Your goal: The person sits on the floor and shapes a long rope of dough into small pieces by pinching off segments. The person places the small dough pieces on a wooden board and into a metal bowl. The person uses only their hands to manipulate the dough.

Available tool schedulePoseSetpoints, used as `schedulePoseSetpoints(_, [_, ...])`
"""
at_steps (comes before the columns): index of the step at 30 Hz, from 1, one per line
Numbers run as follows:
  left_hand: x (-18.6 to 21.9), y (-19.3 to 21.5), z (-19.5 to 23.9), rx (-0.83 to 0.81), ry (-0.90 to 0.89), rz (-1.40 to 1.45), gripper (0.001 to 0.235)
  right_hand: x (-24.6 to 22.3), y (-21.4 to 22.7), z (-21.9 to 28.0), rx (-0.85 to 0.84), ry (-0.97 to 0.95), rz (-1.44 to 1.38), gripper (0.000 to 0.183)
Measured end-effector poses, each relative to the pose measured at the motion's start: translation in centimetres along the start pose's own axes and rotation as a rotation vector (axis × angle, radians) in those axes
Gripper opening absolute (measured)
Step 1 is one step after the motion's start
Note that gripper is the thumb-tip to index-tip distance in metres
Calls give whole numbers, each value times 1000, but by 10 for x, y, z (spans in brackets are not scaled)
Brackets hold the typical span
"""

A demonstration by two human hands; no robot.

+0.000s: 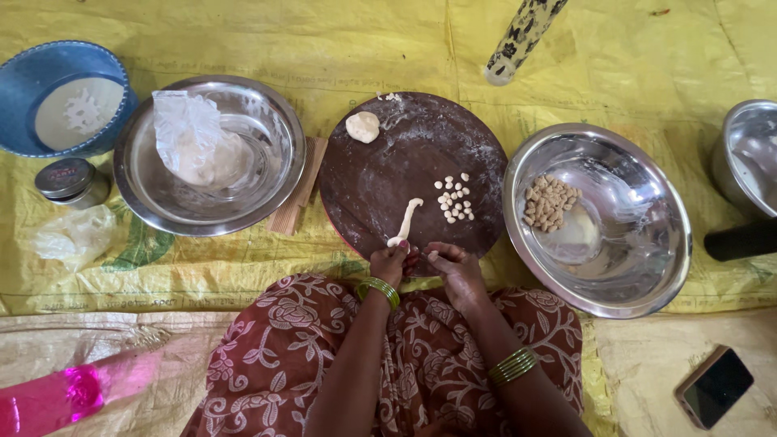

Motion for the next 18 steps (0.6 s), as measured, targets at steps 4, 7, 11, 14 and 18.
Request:
schedulePoseSetpoints(4, [3, -5, 5, -30, 26, 21, 34, -9, -2, 4, 26, 71, 115, 19])
schedulePoseSetpoints(7, [3, -4, 6, 3, 44, 13, 32, -8, -2, 7, 54, -13, 101, 20])
schedulePoseSetpoints(11, [2, -4, 4, 20, 61, 9, 30, -5, 12, 9, 209, -135, 162, 29])
schedulePoseSetpoints(14, [0, -4, 3, 5, 61, 6, 30, -8, 11, 6, 183, -84, 40, 28])
schedulePoseSetpoints(18, [0, -5, 3, 5, 53, -4, 31, -22, 6, 3, 118, 78, -44, 22])
Point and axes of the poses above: each hand's wrist, its own z-axis away from the middle knuckle, its own y-axis out of the back of the hand, x = y × z, the point moved 9 cm from there along -z, towards the middle knuckle, and after that the axes turned 12 degrees about z, right-handed, at the moved point
